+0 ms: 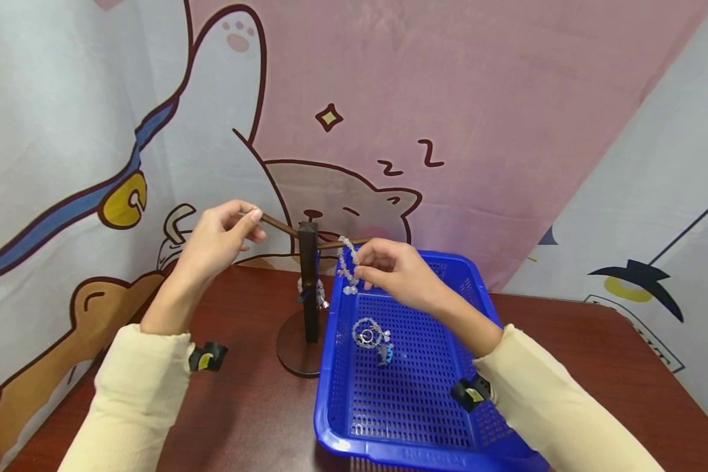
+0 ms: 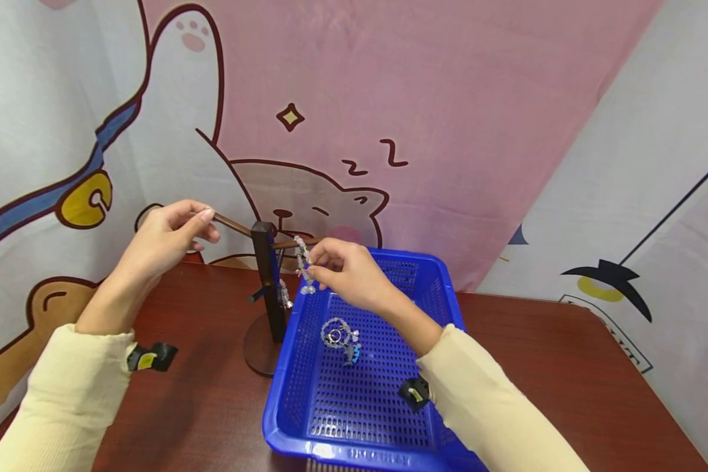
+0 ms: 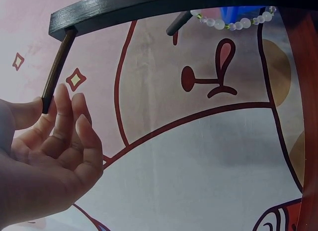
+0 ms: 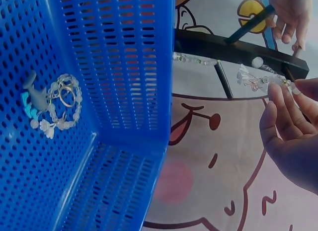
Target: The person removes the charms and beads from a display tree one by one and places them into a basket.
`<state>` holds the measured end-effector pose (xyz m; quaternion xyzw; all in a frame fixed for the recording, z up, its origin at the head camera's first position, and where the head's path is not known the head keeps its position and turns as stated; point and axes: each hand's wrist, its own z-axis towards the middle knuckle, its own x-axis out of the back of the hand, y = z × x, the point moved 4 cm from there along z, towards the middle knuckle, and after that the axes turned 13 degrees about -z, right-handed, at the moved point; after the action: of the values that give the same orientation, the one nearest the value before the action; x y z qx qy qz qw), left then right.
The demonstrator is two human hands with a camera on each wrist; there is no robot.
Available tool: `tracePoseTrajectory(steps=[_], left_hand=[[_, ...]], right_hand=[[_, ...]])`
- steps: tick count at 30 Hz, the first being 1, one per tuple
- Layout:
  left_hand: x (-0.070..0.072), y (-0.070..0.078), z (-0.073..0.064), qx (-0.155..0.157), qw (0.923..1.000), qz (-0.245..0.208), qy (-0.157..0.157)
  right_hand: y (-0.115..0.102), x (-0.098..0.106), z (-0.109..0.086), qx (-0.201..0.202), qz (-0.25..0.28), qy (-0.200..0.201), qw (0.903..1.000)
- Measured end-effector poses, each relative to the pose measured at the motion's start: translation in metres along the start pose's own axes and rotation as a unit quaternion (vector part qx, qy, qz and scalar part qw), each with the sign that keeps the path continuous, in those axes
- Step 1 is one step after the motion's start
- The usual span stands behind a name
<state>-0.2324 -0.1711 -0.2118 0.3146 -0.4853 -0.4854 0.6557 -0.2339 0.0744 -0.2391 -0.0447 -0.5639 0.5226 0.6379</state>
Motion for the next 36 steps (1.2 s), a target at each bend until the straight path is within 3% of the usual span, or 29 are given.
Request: tracePoseTrajectory(steps=[15,23,36], left_hand=[[0.001,0.000,0.000,-0.002,1.0000,-0.002,-0.003],[0.001,0.000,0.000,-0.003,1.0000,-0.003,-0.005],[0.000,0.000,0.000,0.000,1.0000,-0.003,-0.006]], right_hand=[[0.011,0.021,-0.009,-0.010,0.024,0.013,0.9996],[0.013,0.031,-0.012,-0.016,0.008,0.035,0.9992],[0.028,0.035,-0.018,-0.030,0.007,0.039,0.9988]])
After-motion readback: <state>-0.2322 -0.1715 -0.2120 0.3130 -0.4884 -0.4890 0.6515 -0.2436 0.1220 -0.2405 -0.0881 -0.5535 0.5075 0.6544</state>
